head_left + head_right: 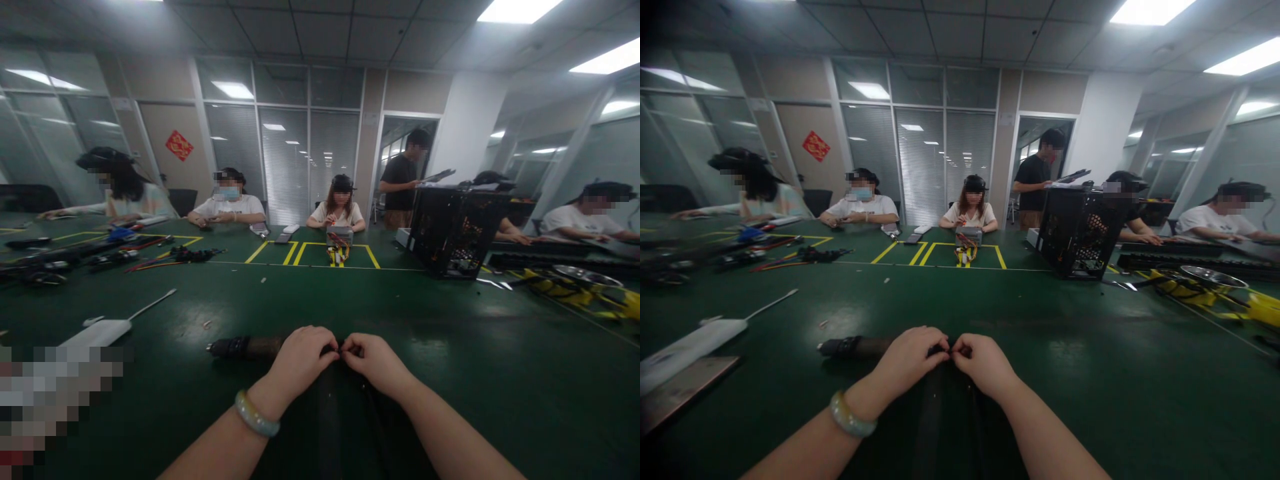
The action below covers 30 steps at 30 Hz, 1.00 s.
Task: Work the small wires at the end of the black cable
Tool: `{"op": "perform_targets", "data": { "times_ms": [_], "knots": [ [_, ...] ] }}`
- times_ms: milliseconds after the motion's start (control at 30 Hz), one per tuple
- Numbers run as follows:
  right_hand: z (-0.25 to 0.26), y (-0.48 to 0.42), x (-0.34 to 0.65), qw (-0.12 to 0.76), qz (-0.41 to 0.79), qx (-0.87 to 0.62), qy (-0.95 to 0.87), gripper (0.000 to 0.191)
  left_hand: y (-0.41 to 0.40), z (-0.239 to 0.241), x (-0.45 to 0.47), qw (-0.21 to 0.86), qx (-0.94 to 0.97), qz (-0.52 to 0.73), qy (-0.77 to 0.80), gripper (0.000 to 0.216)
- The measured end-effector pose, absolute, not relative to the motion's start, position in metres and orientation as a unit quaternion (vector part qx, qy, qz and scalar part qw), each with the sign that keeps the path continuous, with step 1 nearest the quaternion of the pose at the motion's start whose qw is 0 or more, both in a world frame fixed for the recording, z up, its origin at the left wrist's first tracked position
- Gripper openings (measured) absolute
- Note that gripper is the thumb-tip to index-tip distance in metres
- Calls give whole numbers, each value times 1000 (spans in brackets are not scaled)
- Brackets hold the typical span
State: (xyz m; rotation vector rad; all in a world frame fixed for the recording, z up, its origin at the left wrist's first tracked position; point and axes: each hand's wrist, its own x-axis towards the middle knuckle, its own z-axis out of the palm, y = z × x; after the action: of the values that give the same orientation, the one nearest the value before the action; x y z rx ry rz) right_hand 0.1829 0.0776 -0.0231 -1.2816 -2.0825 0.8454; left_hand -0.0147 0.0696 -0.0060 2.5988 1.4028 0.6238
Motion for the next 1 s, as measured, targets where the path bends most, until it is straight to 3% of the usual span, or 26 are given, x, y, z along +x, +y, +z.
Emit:
{"op": "perform_targets", "data": {
  "times_ms": [1000],
  "knots": [
    [-28,81,186,260,325,-482,-771,12,66,-5,-13,77,852,215,471,13]
  ]
}}
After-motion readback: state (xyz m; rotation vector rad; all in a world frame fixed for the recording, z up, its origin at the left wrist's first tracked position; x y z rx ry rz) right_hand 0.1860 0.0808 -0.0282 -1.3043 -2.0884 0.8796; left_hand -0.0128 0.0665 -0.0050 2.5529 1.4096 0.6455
